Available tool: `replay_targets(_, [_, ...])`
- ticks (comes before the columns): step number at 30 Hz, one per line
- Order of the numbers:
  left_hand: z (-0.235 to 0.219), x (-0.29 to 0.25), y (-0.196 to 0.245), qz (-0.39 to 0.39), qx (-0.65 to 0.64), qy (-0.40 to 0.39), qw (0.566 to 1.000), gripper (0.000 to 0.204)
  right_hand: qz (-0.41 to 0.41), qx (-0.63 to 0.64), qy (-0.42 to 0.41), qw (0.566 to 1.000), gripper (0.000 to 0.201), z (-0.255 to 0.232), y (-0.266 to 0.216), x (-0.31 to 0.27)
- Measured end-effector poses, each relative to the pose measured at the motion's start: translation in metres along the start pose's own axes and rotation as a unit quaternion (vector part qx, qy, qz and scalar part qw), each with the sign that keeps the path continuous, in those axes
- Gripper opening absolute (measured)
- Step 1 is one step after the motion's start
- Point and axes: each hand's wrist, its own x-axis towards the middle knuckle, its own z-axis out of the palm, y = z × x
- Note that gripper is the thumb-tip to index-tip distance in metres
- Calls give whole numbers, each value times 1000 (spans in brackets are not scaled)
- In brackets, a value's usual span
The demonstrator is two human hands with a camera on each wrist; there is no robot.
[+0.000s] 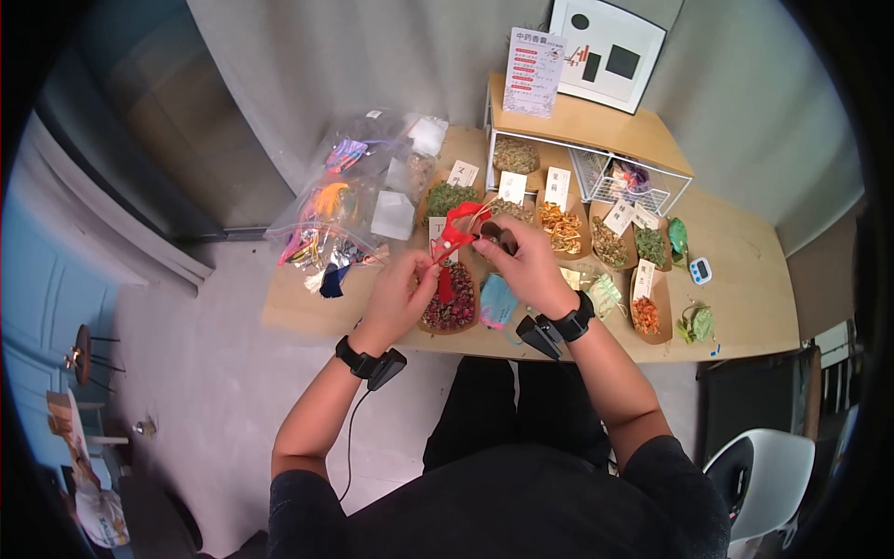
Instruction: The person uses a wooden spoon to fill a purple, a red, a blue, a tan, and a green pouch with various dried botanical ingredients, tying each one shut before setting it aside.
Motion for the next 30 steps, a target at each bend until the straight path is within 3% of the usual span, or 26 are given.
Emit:
replay_targets(1, [-2, 3, 4, -7, 0, -20, 1000, 30, -30, -10, 0, 1000, 17, -1, 1, 2])
replay_targets(4, [3, 7, 28, 54, -37, 27, 998, 67, -160, 2, -23, 987, 23, -4, 11, -5])
replay_targets(5, [2, 5, 27, -9, -81, -49, 995, 104, -146, 24, -58, 987, 28, -6, 9, -11])
replay_targets(8, [23, -1, 51, -62, -332, -89, 937, 111, -194, -3, -90, 977, 30, -17, 11, -34])
replay_targets(12, [46, -7, 67, -111, -264, -214, 934, 94, -255, -65, -71, 962, 30, -45, 20, -69])
replay_targets(13, [56, -8, 73, -113, -277, -208, 931, 81, -251, -76, -53, 964, 29, -54, 20, -77])
replay_targets(17, [90, -7, 89, -81, -203, -203, 955, 65, -235, -96, -44, 966, 23, -86, 35, -101])
replay_targets(20, [110, -4, 125, -143, -236, -155, 949, 62, -210, -33, -4, 977, 22, -92, 48, -107])
replay_targets(21, [116, 0, 133, -110, -209, -128, 963, 57, -199, -33, -24, 979, 22, -97, 54, -106])
replay_targets(24, [111, 10, 101, -131, -201, -106, 965, 54, -73, 115, 8, 991, 25, -116, 41, -106])
replay_targets(25, [109, 12, 83, -151, -283, -72, 944, 46, -15, 137, -28, 990, 26, -125, 42, -107])
replay_targets(29, [69, 49, 91, -82, -369, 72, 923, 51, -73, 88, 6, 993, 33, -142, 79, -97])
replay_targets(30, [54, 57, 89, -79, -376, 100, 918, 52, -43, 130, 6, 991, 34, -142, 84, -95])
